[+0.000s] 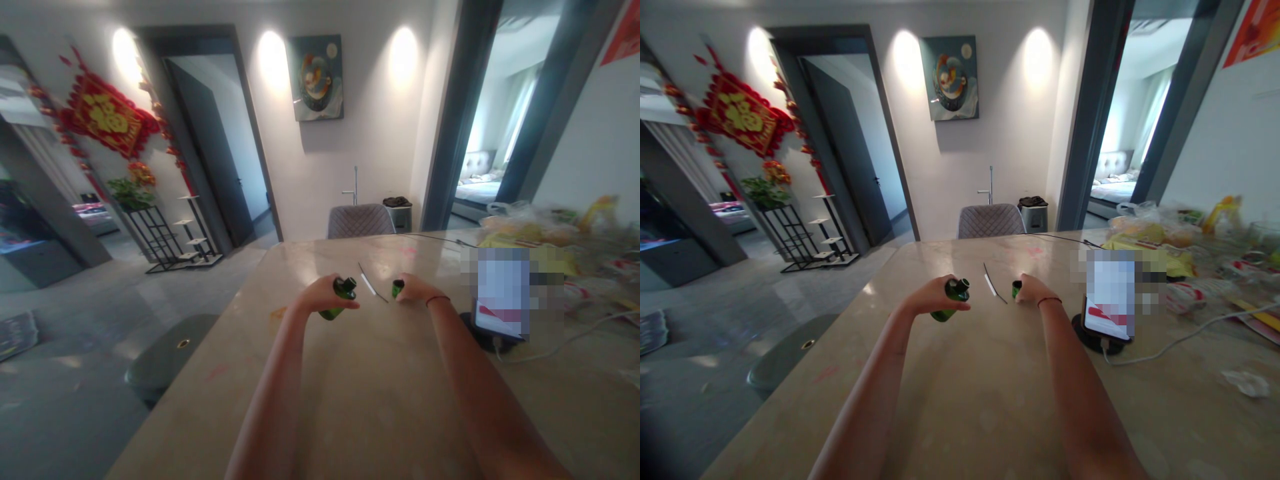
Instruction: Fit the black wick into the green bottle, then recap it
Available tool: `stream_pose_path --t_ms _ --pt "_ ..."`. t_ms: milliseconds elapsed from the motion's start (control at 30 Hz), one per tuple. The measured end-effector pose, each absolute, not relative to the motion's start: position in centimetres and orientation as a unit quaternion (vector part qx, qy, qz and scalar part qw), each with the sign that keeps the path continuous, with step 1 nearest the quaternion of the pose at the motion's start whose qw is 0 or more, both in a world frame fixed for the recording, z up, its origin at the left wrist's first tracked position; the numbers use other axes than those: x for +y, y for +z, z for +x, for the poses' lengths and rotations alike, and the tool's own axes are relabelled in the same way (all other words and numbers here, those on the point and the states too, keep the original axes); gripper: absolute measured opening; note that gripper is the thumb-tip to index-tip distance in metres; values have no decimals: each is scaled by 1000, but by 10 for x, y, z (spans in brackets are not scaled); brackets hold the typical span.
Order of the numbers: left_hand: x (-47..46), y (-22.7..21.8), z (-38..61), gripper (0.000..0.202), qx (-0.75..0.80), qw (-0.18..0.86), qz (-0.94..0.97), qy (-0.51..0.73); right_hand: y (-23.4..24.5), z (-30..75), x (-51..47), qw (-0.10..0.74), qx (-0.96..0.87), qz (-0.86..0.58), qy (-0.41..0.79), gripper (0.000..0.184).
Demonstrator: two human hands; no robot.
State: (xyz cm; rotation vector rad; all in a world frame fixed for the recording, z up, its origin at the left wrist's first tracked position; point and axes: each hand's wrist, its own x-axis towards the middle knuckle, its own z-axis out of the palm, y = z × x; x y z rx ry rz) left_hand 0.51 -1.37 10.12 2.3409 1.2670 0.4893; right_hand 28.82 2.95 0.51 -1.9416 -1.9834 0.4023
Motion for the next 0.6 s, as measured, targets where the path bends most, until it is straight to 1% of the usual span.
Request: stream_pose_path --t_ms 67,133,200,300,400,533,600 --pt "-14 102 5 59 459 216 844 177 13 289 30 167 -696 -682 151 55" --pt "-14 102 5 59 460 214 844 176 27 288 28 188 -693 -681 144 68" --pt "-14 102 5 59 462 212 843 177 43 284 23 221 -704 -660 142 72" --pt "-13 101 4 59 464 211 841 183 63 271 13 253 -736 -589 217 62" --pt "-11 101 3 58 460 212 838 203 76 251 3 252 -765 -522 280 52" --pt "-11 104 4 57 466 194 820 269 81 214 -3 252 -798 -440 326 53" --pt "-12 107 6 55 462 185 810 310 81 195 -4 237 -822 -378 353 49"
